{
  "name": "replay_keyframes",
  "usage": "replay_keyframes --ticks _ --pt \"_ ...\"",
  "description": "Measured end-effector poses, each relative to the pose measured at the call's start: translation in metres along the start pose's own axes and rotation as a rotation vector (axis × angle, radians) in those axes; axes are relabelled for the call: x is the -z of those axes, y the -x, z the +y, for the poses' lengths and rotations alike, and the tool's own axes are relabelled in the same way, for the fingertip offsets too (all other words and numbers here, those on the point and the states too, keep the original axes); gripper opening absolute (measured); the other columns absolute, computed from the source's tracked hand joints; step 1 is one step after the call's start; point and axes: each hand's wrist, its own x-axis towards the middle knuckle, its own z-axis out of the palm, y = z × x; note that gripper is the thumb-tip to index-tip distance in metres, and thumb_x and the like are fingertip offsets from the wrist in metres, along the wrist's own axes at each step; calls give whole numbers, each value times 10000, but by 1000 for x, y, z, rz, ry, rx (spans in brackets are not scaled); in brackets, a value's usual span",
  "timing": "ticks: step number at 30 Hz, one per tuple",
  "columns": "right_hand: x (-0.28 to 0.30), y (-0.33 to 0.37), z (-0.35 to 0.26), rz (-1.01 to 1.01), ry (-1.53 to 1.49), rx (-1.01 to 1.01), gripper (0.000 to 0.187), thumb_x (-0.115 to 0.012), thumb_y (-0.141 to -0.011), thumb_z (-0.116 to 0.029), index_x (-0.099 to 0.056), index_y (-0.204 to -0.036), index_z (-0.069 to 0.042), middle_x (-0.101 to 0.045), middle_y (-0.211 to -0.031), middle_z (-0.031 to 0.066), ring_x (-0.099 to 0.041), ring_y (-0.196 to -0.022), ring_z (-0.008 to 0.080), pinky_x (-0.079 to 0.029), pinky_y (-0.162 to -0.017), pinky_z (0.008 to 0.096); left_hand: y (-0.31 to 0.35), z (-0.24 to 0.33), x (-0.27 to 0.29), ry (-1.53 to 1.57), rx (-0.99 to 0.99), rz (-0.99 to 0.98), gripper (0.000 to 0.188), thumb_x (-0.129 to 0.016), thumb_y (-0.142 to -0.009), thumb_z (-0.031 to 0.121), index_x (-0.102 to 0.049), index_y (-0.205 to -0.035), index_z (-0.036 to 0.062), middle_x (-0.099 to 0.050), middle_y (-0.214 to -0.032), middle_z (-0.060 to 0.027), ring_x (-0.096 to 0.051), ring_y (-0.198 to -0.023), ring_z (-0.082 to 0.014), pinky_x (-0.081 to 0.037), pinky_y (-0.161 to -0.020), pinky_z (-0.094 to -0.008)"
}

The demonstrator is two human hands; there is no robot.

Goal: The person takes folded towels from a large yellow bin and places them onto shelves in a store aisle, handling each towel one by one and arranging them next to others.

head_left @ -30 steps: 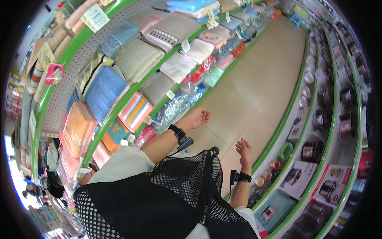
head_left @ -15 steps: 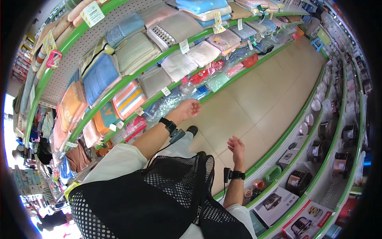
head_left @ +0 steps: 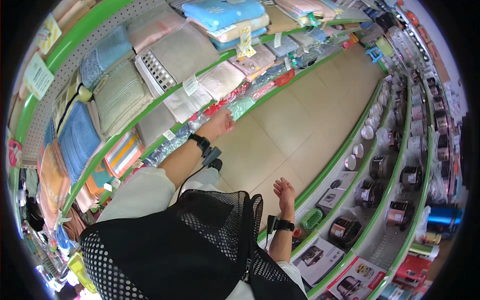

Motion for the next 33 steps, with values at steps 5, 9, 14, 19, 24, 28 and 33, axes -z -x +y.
replay_keyframes --ticks 5,9,14,19,24,28,33 --pt "-50 -51 -56 -29 50 56 315 -509 -873 -212 -503 -1133 -34 -598 -1005 103 -589 -852 170 -480 -725 281 -45 57 -9 60 -106 224 254 -546 -786 218 -483 -993 85 -521 -1020 -94 -514 -906 -231 -437 -764 -383" --pt "-107 -90 -94 -101 134 43 334 -498 -883 -209 -487 -1165 -31 -591 -1018 91 -586 -853 154 -478 -736 277 -64 89 -5 209 -116 243 255 -546 -791 232 -472 -976 72 -519 -954 -88 -523 -821 -222 -445 -729 -376" --pt "-149 -136 -123 -216 204 2 280 -499 -874 -189 -525 -1107 -37 -612 -971 84 -593 -828 151 -477 -700 268 -84 106 -5 396 -98 266 210 -566 -798 259 -497 -874 75 -524 -773 -52 -513 -708 -195 -441 -698 -362" --pt "-170 -197 -157 -362 320 -28 279 -498 -872 -191 -525 -1101 -35 -613 -962 75 -592 -819 149 -475 -699 268 -102 121 -5 293 -39 319 260 -632 -777 318 -500 -709 105 -462 -653 -28 -460 -613 -174 -439 -670 -384" --pt "-194 -263 -213 -597 448 -18 312 -492 -877 -212 -507 -1140 -45 -607 -995 70 -589 -836 140 -469 -729 281 -118 122 -16 425 -148 313 243 -653 -768 310 -509 -695 128 -483 -634 -17 -482 -639 -173 -412 -741 -417" --pt "-204 -311 -253 -748 469 34 297 -508 -876 -202 -519 -1125 -40 -613 -946 57 -587 -786 124 -458 -669 249 -126 127 -46 428 -206 422 233 -676 -749 281 -527 -639 138 -488 -579 -2 -487 -582 -152 -390 -781 -458" --pt "-222 -330 -275 -912 481 48 305 -521 -873 -194 -513 -1133 -35 -617 -934 61 -593 -778 126 -462 -648 241 -162 120 -30 503 -469 380 132 -635 -732 104 -534 -647 113 -461 -560 8 -473 -533 -154 -487 -712 -430"
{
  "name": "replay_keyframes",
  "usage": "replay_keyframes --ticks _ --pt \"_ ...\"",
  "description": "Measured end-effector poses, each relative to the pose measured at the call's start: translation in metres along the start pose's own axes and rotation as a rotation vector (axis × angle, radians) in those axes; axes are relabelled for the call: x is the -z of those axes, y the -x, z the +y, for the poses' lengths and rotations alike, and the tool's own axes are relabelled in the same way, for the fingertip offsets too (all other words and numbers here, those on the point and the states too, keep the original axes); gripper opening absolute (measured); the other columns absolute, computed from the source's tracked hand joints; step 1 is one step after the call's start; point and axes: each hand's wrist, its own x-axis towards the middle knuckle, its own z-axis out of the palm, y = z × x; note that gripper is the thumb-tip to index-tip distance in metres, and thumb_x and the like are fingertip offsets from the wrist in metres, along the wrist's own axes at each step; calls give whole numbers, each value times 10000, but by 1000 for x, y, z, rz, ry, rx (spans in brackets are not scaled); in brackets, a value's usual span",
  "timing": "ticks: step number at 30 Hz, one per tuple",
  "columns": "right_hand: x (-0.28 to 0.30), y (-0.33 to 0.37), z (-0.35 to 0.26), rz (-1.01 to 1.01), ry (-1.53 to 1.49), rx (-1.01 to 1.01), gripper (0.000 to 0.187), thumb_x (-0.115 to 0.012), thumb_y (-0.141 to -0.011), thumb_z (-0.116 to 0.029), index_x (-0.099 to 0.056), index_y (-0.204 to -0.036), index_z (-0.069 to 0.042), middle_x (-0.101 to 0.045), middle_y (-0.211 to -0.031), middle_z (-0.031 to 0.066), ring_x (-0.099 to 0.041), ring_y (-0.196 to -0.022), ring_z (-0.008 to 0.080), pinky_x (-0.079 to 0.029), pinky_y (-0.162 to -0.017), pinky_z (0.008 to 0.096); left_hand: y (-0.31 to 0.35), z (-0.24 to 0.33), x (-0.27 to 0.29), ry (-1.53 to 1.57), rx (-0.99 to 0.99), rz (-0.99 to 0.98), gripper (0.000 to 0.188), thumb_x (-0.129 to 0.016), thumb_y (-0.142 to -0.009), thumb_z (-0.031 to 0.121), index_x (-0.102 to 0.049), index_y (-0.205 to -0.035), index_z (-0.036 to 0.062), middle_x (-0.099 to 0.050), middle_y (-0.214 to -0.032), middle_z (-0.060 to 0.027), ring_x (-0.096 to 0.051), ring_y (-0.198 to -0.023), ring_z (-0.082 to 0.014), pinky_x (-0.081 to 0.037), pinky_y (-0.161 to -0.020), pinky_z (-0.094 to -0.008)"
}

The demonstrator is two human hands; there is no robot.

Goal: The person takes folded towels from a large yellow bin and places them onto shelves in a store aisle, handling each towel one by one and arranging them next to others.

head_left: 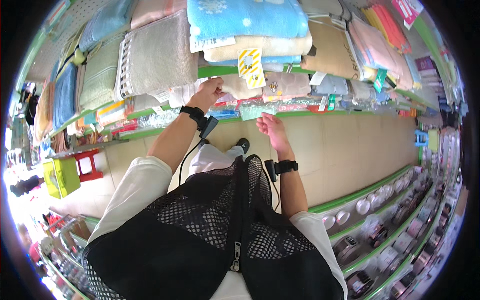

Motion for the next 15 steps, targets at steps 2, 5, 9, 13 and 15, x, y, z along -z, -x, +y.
replay_keyframes --ticks 2,5,9,13,15 --pt "-3 2 0 -76 -11 -83 327 -530 -871 -204 -500 -1146 -30 -616 -951 71 -599 -799 130 -468 -674 247 -1 -6 -6 99 -33 32 104 -634 -735 101 -550 -676 86 -488 -577 -3 -500 -551 -173 -489 -716 -429" --pt "-6 -7 -12 -104 -18 -149 332 -543 -868 -234 -501 -1126 -30 -615 -953 86 -601 -807 146 -479 -717 278 37 -5 -16 -519 -482 -28 81 -622 -744 93 -569 -764 35 -554 -672 -37 -557 -633 -205 -492 -731 -415" --pt "-29 -32 -23 -310 -303 -212 356 -536 -867 -287 -498 -1100 -21 -600 -985 110 -589 -867 193 -478 -771 334 45 7 -17 -616 -529 -184 134 -577 -753 53 -557 -874 0 -587 -841 -74 -587 -765 -225 -494 -748 -391" --pt "-50 -49 -38 -440 -465 -262 484 -483 -867 -391 -470 -1144 6 -548 -1074 160 -542 -969 257 -460 -818 391 46 13 -14 323 -3 -253 194 -526 -756 3 -532 -950 -16 -579 -976 -95 -588 -867 -235 -496 -756 -376" --pt "-41 -52 -44 -504 -535 -291 538 -461 -862 -433 -457 -1164 12 -541 -1082 169 -533 -981 264 -455 -829 404 88 19 -28 183 31 -183 315 -467 -770 -13 -489 -1080 -64 -555 -1058 -188 -555 -989 -271 -468 -858 -402"
